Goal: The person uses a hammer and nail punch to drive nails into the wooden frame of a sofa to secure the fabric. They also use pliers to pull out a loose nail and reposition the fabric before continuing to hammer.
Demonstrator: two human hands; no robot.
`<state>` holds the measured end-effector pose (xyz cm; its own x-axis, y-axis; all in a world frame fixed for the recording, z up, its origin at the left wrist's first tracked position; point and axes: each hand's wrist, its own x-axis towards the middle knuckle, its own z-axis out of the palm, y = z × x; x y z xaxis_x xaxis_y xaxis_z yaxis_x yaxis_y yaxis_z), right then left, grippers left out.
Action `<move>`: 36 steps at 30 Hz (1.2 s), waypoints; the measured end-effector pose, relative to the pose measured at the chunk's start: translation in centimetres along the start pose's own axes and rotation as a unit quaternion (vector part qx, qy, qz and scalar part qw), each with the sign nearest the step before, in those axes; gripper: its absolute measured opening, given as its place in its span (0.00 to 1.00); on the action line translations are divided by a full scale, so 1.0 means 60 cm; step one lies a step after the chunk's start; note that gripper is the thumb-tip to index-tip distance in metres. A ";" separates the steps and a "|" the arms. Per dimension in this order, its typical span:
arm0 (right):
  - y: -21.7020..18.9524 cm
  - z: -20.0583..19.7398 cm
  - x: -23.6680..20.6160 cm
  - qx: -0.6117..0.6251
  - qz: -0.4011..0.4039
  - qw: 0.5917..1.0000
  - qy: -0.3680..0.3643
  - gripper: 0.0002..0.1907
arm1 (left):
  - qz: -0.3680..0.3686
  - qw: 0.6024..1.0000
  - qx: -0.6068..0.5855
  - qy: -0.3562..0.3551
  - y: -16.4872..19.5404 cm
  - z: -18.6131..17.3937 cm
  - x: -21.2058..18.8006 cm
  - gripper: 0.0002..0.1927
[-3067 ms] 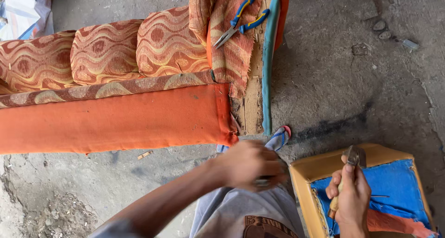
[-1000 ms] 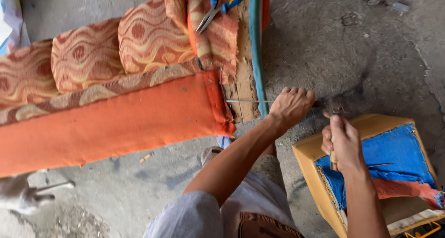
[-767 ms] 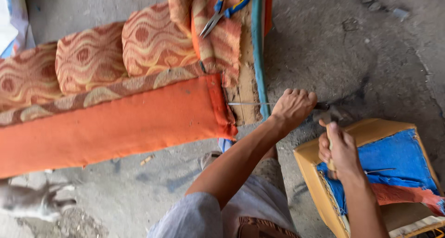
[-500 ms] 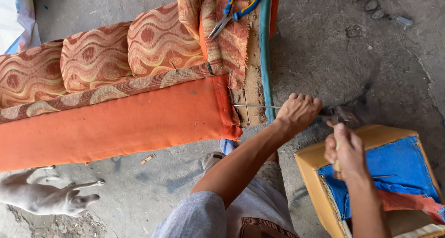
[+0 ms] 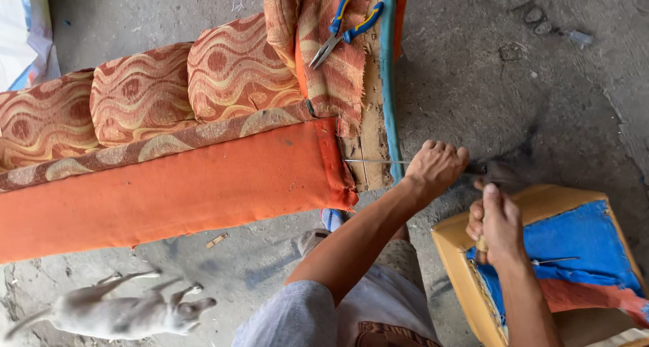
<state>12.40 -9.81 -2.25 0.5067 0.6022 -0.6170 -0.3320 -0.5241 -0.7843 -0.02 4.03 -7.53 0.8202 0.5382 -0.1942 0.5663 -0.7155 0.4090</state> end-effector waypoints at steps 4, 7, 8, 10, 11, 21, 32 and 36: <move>0.009 -0.017 -0.018 -0.049 -0.007 0.998 -0.039 0.20 | 0.047 0.995 0.024 0.088 -0.001 -0.003 -0.007 0.06; 0.013 -0.042 -0.036 -0.027 -0.006 1.000 0.005 0.20 | 0.105 0.986 -0.092 0.094 -0.004 -0.019 -0.039 0.05; 0.016 -0.045 -0.039 -0.020 -0.005 1.000 0.005 0.20 | 0.126 0.982 -0.094 0.102 -0.008 -0.030 -0.054 0.05; 0.023 -0.055 -0.055 -0.010 -0.001 1.000 0.007 0.20 | 0.169 0.973 -0.101 0.118 0.002 -0.047 -0.111 0.07; 0.028 -0.057 -0.063 -0.021 0.009 1.000 0.009 0.20 | 0.181 0.973 -0.102 0.102 0.003 -0.058 -0.142 0.06; 0.078 -0.044 -0.111 -0.012 0.075 0.997 -0.005 0.21 | 0.166 0.943 -0.224 0.182 -0.081 -0.195 -0.415 0.17; 0.043 -0.044 -0.126 -0.024 0.074 0.997 0.000 0.22 | 0.140 0.953 -0.159 0.218 -0.002 -0.120 -0.290 0.22; 0.040 -0.046 -0.125 -0.016 0.063 0.998 -0.008 0.22 | 0.030 0.992 -0.121 0.028 0.055 -0.061 -0.130 0.19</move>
<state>10.03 -17.25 0.70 0.4496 0.5391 -0.7122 -0.3673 -0.6151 -0.6976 -4.83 -0.88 -1.43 0.8418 0.5270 -0.1168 0.4760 -0.6226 0.6211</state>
